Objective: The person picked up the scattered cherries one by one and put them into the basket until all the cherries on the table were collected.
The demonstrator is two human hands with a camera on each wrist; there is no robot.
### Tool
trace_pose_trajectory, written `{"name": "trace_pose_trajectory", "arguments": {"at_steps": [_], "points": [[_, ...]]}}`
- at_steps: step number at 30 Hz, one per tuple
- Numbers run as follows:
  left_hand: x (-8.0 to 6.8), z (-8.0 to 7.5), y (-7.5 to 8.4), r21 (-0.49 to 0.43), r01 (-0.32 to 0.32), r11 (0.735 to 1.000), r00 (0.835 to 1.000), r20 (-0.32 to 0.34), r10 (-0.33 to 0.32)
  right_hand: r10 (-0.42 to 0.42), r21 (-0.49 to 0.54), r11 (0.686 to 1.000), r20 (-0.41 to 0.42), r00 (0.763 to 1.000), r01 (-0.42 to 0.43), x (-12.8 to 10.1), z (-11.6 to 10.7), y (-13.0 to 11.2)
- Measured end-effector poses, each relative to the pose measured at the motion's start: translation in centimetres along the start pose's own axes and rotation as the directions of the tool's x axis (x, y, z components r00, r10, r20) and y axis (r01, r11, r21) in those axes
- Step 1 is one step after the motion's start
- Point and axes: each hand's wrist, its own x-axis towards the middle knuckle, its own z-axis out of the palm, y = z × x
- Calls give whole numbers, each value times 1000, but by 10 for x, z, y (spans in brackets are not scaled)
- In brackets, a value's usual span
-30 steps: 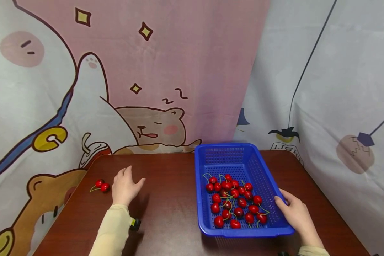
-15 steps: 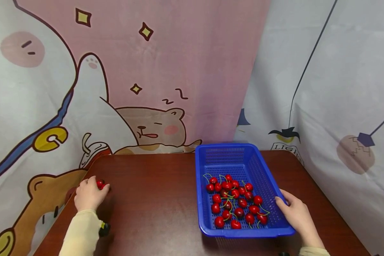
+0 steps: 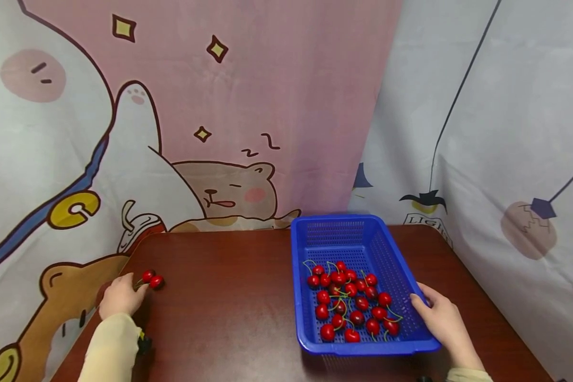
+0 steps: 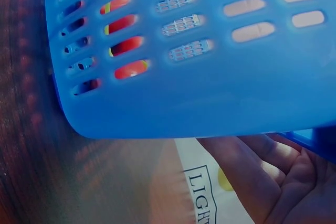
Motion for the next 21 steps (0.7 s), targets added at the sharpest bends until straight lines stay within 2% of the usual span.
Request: {"name": "trace_pose_trajectory", "arguments": {"at_steps": [8, 13, 17, 21], "points": [[2, 2, 2, 66, -109, 992, 992, 68, 105, -10, -4, 1000, -10, 1000, 10, -2, 0, -2], [4, 3, 1, 76, -120, 990, 986, 122, 110, -17, -10, 1000, -12, 1000, 17, -1, 0, -2], [5, 7, 0, 78, -114, 990, 988, 118, 105, -15, -4, 1000, -5, 1000, 15, -1, 0, -1], [6, 9, 2, 85, -123, 989, 990, 82, 116, -11, -5, 1000, -5, 1000, 11, -1, 0, 0]]}}
